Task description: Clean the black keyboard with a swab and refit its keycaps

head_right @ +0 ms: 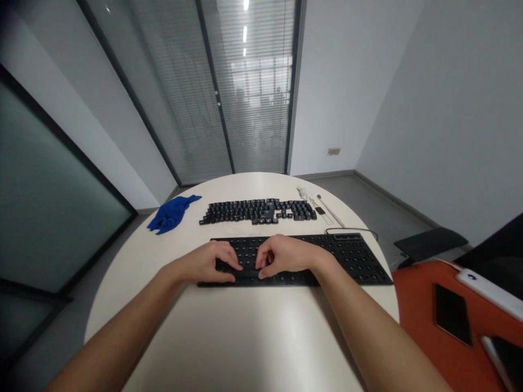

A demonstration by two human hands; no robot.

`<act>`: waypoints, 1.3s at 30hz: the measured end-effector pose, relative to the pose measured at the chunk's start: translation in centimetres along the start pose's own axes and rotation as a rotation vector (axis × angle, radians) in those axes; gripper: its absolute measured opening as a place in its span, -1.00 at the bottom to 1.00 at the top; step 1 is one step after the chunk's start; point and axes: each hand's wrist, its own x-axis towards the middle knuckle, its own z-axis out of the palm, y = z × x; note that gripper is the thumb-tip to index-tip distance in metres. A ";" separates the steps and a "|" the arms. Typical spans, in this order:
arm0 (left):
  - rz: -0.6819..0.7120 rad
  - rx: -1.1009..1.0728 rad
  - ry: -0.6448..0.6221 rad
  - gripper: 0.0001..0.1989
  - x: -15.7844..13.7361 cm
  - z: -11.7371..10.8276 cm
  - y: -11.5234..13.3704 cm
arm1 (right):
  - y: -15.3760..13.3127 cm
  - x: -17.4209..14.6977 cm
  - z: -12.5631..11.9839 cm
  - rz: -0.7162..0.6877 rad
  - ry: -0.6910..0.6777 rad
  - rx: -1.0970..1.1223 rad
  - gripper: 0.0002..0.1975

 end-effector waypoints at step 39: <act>-0.114 0.093 -0.075 -0.77 0.2 0.1 1.5 | -0.9 0.2 0.5 -0.015 -0.033 -0.055 -0.72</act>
